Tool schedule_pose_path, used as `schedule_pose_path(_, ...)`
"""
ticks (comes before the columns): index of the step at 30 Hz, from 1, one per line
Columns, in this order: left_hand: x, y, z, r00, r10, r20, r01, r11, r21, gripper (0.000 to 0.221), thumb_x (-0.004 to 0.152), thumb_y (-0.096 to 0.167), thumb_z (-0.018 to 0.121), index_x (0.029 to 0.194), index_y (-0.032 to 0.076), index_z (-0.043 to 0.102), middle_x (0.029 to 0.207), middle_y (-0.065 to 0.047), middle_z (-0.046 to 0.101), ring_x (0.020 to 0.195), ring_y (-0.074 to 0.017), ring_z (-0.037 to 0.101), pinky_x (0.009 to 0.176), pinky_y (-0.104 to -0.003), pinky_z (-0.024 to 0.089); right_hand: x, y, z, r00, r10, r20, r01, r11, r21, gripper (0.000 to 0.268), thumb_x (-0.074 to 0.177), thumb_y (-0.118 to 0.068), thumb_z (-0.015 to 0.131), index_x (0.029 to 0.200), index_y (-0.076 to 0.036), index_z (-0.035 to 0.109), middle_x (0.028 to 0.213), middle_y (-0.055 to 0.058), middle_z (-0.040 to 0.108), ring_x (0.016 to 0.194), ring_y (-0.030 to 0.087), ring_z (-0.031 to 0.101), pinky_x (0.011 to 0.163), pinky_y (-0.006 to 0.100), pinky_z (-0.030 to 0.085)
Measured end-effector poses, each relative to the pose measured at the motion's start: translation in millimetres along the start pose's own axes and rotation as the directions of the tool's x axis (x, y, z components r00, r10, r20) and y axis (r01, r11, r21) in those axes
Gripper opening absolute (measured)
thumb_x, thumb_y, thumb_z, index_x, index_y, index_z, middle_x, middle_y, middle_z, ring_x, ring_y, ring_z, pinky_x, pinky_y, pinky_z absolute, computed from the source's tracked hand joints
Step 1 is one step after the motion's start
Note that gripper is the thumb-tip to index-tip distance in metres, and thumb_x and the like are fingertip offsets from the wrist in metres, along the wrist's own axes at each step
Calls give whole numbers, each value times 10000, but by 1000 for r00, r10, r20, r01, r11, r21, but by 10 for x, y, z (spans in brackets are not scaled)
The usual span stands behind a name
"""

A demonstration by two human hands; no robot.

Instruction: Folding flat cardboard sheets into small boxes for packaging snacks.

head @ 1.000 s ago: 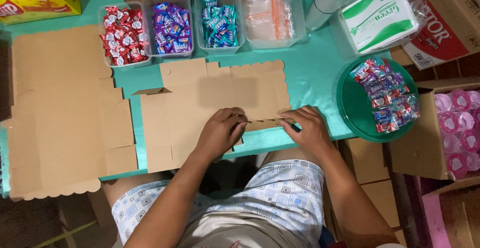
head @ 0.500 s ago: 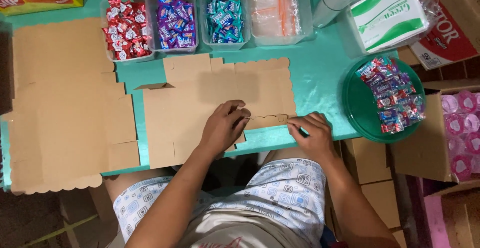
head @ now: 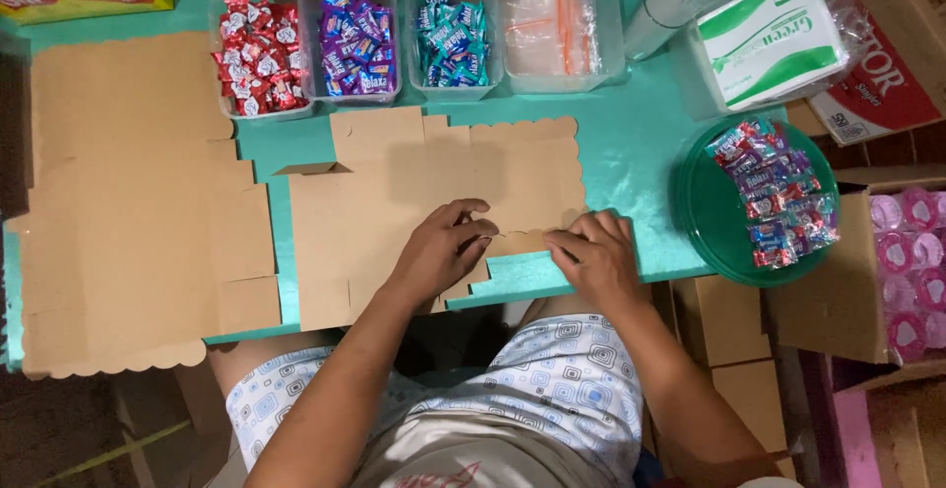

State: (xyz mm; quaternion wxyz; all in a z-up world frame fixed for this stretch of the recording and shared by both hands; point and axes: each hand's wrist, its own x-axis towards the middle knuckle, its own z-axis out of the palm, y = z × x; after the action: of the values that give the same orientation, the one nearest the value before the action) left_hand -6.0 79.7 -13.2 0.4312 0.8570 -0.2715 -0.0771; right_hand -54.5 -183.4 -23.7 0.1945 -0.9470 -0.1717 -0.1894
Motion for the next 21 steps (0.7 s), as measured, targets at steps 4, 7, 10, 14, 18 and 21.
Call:
schedule_pose_path(4,-15,-81,41,1000,-1,-2,1,1000,10,137,924,152,707,1045,142,771,1256,-104,665,1052,-337,671,890,-443,563,77,-202,224,997,-72,-3,72,997,-21,134,830,-152,800,799,-255,721,806,-47,513,865,205,555,812,370,414)
schedule_pose_path(7,-13,-96,45,1000,7,-5,-7,1000,11,127,931,159,704,1037,156,774,1262,-86,664,1059,-320,671,897,-429,562,236,-433,296,995,-98,-28,97,995,-25,210,877,-117,732,728,-252,672,769,-69,453,830,178,521,790,342,386)
schedule_pose_path(10,-14,-69,36,1000,-3,-10,3,1000,7,131,936,133,678,1026,152,772,1262,-78,666,1057,-303,672,893,-425,561,325,-547,336,994,-93,-63,95,995,31,254,906,-121,721,698,-244,642,757,-67,440,793,171,510,760,311,392)
schedule_pose_path(14,-5,-77,29,1000,2,-1,-2,1000,8,137,942,141,665,1025,155,772,1261,-60,669,1054,-284,673,893,-408,563,332,-564,223,998,-65,-28,66,998,22,247,912,-124,721,694,-222,659,792,-54,482,848,177,533,802,336,397)
schedule_pose_path(18,-7,-53,18,1000,10,-4,-10,1000,30,139,941,135,666,1027,133,775,1254,-74,677,1042,-294,680,884,-414,567,74,-228,273,997,-12,76,15,999,-36,84,865,-237,773,792,-266,742,937,-53,638,1005,196,587,1001,470,376)
schedule_pose_path(21,-11,-62,27,1000,9,-15,-9,999,31,142,937,133,666,1029,135,774,1255,-71,677,1041,-285,681,877,-410,568,-33,-38,153,994,38,103,-28,995,-95,17,854,-282,773,839,-290,770,1001,-61,679,1086,198,598,1061,500,355)
